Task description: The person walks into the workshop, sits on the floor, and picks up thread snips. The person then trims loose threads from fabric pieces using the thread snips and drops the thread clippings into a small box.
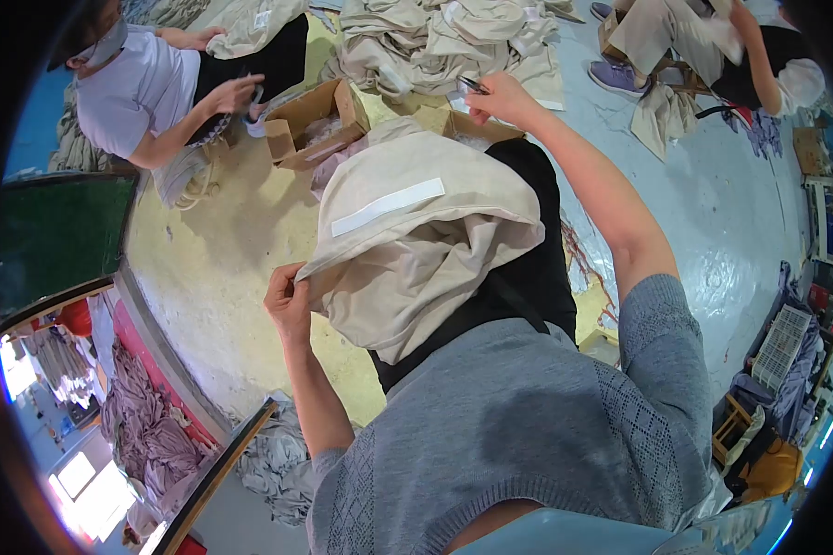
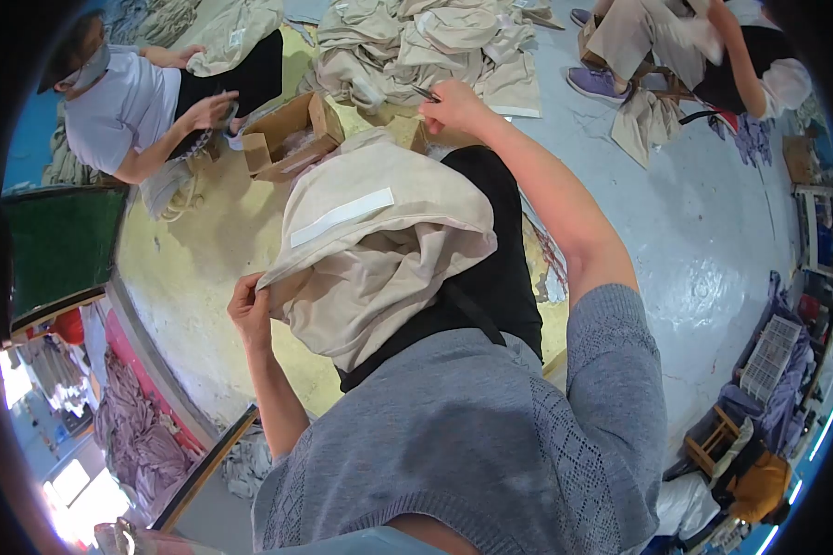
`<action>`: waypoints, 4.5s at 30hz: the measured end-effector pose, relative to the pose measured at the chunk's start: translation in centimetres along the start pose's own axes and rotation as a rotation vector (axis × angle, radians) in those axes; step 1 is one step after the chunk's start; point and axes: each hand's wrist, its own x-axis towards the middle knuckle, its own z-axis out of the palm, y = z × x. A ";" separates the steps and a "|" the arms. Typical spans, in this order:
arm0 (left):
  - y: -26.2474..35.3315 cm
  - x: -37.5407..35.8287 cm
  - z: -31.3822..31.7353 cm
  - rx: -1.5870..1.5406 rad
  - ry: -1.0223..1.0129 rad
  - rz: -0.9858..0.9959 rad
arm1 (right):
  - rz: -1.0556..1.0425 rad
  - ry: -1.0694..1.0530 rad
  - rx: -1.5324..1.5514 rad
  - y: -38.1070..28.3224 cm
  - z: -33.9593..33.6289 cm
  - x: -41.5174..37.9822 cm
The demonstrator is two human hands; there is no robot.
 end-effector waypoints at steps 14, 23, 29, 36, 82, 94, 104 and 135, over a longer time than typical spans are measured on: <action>0.6 0.1 0.6 -0.010 0.012 -0.010 | 0.043 0.113 -0.750 1.6 -0.5 -3.0; 1.4 -1.0 -0.1 -0.105 -0.138 -0.147 | -0.167 -0.038 -0.005 -2.1 2.1 -16.8; 1.4 -1.4 0.0 0.000 -0.129 -0.098 | -0.190 0.007 -0.249 -1.9 3.4 -18.9; 0.5 -2.1 -0.1 0.108 -0.072 -0.003 | -0.176 0.159 -0.135 -0.1 3.8 -20.0; -0.3 6.2 0.9 -0.448 -0.237 -0.646 | 0.232 0.154 0.256 2.9 -1.3 -17.5; -1.6 8.0 2.3 -0.578 -0.292 -0.677 | 0.236 0.241 0.308 3.7 -1.2 -17.0; -2.2 7.4 1.5 -0.586 -0.209 -0.654 | 0.204 0.182 0.301 4.2 -1.4 -17.1; 9.3 5.1 28.6 0.430 -0.512 0.838 | 0.003 0.347 0.522 4.0 1.8 -20.9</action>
